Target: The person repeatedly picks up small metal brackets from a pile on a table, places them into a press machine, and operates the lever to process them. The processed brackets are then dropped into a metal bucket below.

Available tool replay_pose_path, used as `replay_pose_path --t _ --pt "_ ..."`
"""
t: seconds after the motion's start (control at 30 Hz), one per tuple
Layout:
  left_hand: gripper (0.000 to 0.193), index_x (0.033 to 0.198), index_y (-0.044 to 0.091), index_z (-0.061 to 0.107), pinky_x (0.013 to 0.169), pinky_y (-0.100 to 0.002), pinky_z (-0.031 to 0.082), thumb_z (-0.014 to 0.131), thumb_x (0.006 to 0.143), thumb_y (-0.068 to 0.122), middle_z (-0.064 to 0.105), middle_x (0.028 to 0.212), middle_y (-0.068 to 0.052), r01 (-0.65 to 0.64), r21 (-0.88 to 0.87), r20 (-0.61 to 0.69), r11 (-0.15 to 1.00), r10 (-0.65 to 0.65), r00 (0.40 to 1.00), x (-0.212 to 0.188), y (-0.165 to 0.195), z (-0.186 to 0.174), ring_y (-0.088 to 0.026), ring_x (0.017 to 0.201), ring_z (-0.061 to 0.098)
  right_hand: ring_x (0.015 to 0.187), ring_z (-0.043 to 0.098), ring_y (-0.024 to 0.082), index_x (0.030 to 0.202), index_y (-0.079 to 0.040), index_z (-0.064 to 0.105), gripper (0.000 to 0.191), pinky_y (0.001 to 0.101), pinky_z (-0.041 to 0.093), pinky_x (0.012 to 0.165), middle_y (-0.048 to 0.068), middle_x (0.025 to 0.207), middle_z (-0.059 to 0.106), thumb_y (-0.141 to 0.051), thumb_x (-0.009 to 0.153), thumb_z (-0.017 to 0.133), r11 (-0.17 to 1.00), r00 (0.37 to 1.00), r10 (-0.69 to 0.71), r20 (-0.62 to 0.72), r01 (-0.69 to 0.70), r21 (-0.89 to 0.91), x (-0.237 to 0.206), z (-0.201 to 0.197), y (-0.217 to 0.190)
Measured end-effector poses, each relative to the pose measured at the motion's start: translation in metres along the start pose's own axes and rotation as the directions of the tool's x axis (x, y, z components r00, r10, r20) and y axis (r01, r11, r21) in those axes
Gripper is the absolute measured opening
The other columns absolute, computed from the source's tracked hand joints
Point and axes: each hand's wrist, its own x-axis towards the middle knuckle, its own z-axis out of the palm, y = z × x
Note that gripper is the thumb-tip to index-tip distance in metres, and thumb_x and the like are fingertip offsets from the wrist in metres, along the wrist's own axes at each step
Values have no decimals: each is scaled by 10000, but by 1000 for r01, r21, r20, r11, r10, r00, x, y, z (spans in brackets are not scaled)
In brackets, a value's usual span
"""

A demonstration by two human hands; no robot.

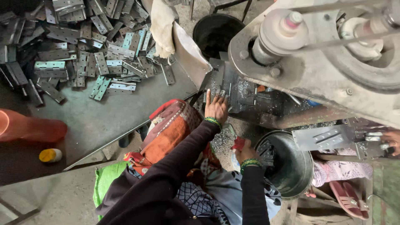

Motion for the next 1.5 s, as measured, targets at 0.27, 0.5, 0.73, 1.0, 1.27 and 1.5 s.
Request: replay_pose_path --t 0.27,0.5,0.73,1.0,1.27,1.5 --pt "484 1298 -8 644 1243 -584 42 501 937 282 645 1349 -177 -32 118 -209 992 57 976 0 4 4 -291 1291 559 1015 672 508 1534 -224 211 833 577 528 886 309 1156 657 -348 874 704 990 990 69 -120 -54 128 -10 62 -4" --pt "435 1362 48 618 1279 -610 26 481 974 189 582 1481 -155 -58 -20 -18 998 57 998 5 -7 -7 -283 1394 506 1006 711 472 1513 -172 256 748 549 556 878 267 1134 718 -332 906 662 997 997 71 -2 -71 23 4 28 -3" --pt "537 1456 54 531 1245 -607 -20 464 935 167 496 1544 -144 -27 107 100 994 17 995 25 5 -7 -292 1452 438 1032 695 457 1401 -181 330 614 591 526 864 257 1141 698 -380 924 661 993 994 93 -52 -97 -71 -13 6 -4" --pt "562 1540 93 401 1226 -600 -111 403 989 202 401 1605 -127 -22 179 365 984 -45 930 37 2 -22 -250 1497 349 971 668 522 1499 -160 239 812 580 519 849 324 1095 684 -266 846 709 986 999 -23 -29 28 166 -4 46 5" --pt "573 1553 126 348 1211 -608 -114 387 983 165 321 1647 -86 -36 270 243 962 -32 970 61 2 -12 -224 1550 246 927 716 444 1411 -119 314 616 540 571 836 266 1074 710 -321 934 648 997 998 67 22 -66 -51 -7 -2 -5" --pt "561 1542 146 351 1218 -570 -87 410 1020 342 320 1646 -89 27 140 221 990 -58 974 63 -2 -24 -247 1546 253 955 675 505 1442 -162 299 735 580 534 820 308 1101 692 -256 844 716 984 997 -14 -74 27 177 -2 53 -3"
